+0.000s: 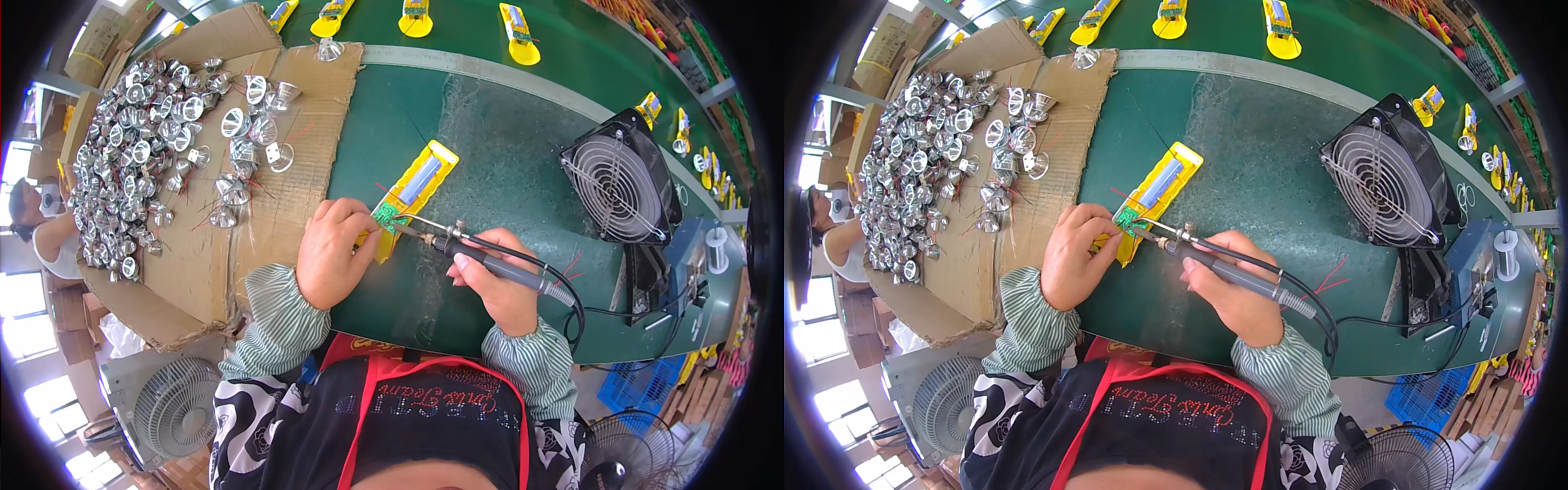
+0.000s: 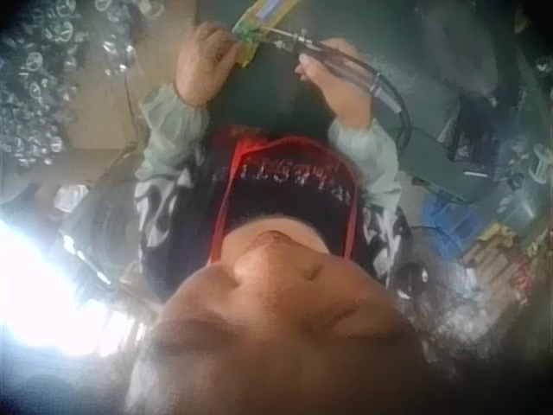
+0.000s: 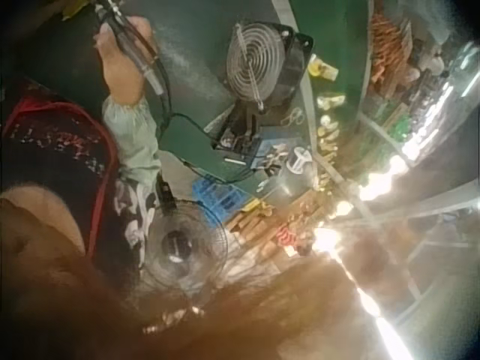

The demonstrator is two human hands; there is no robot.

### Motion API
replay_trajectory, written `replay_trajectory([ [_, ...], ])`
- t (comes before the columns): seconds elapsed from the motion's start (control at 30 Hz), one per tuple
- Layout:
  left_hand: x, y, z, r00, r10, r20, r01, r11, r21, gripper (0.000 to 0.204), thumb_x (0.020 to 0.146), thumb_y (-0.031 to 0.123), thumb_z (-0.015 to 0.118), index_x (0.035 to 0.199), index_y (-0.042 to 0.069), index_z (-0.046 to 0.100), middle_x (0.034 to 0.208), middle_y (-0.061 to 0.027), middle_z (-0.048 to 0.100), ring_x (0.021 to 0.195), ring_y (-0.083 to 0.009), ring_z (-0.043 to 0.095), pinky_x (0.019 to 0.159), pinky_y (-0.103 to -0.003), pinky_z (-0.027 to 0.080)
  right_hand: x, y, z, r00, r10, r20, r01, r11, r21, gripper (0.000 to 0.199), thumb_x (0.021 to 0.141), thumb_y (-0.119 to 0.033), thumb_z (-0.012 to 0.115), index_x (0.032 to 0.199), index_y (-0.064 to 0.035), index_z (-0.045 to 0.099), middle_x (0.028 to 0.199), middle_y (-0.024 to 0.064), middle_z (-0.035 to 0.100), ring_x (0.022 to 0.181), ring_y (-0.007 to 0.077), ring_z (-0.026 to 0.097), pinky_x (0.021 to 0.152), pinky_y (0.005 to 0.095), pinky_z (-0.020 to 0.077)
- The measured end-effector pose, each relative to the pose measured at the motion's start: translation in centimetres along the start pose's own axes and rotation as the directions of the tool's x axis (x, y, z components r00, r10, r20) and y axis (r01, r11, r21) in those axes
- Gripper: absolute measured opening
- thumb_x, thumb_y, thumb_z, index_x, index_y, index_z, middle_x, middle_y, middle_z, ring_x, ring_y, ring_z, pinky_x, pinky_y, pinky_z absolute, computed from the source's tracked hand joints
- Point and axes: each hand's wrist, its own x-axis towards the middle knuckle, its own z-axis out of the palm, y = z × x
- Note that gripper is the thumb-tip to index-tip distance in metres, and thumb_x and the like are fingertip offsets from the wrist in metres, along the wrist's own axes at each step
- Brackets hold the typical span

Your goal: The person solders electrical components onto circuit boards using a soldering iron and soldering wire, then assembles light bulb housings and reflective cups into light bulbs.

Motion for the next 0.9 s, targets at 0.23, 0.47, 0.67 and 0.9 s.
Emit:
replay_trajectory([
  [0.23, 0.0, 0.0, 0.0, 1.000, -0.005, 0.011, 0.005, 1.000, -0.011, 0.008, 0.073, 0.006, 0.062, 0.079, 0.002, 0.059, 0.090, -0.0112, 0.056, 0.084, -0.0294, 0.052, 0.075, -0.037, 0.043, -0.2, -0.4, 0.0, 1.000, -0.013, -0.003, 0.013, 1.000, 0.013, 0.016, 0.077, 0.000, 0.062, 0.089, 0.0046, 0.053, 0.074, 0.0110, 0.064, 0.063, 0.0121, 0.062, 0.056, 0.0239, 0.0511],
  [0.47, 0.1, -0.1, 0.0, 1.000, 0.002, 0.013, -0.002, 1.000, -0.006, 0.007, 0.073, 0.006, 0.062, 0.079, 0.002, 0.059, 0.090, -0.0115, 0.056, 0.084, -0.0294, 0.052, 0.074, -0.037, 0.043, -0.8, -1.3, -1.1, 0.996, -0.040, -0.083, 0.042, 0.999, 0.022, 0.015, 0.079, 0.000, 0.062, 0.090, 0.0052, 0.053, 0.076, 0.0120, 0.063, 0.065, 0.0135, 0.062, 0.057, 0.0247, 0.0522],
  [0.67, 0.0, 0.7, -0.2, 0.997, 0.068, 0.029, -0.069, 0.997, 0.037, 0.018, 0.072, 0.012, 0.066, 0.086, 0.003, 0.059, 0.094, -0.0117, 0.057, 0.087, -0.0295, 0.053, 0.076, -0.036, 0.043, -2.1, -1.7, -3.3, 0.981, -0.056, -0.187, 0.059, 0.998, 0.005, 0.016, 0.080, -0.001, 0.062, 0.090, 0.0055, 0.052, 0.077, 0.0123, 0.063, 0.066, 0.0139, 0.062, 0.058, 0.0249, 0.0527],
  [0.9, 1.5, 1.8, 0.0, 0.990, 0.107, 0.092, -0.122, 0.978, 0.172, 0.037, 0.070, 0.021, 0.070, 0.099, 0.003, 0.054, 0.101, -0.0124, 0.056, 0.087, -0.0296, 0.056, 0.074, -0.038, 0.045, -3.1, -1.2, -5.7, 0.978, -0.060, -0.200, 0.070, 0.997, 0.042, 0.016, 0.078, 0.000, 0.062, 0.091, 0.0048, 0.053, 0.079, 0.0125, 0.063, 0.068, 0.0145, 0.063, 0.058, 0.0250, 0.0533],
])
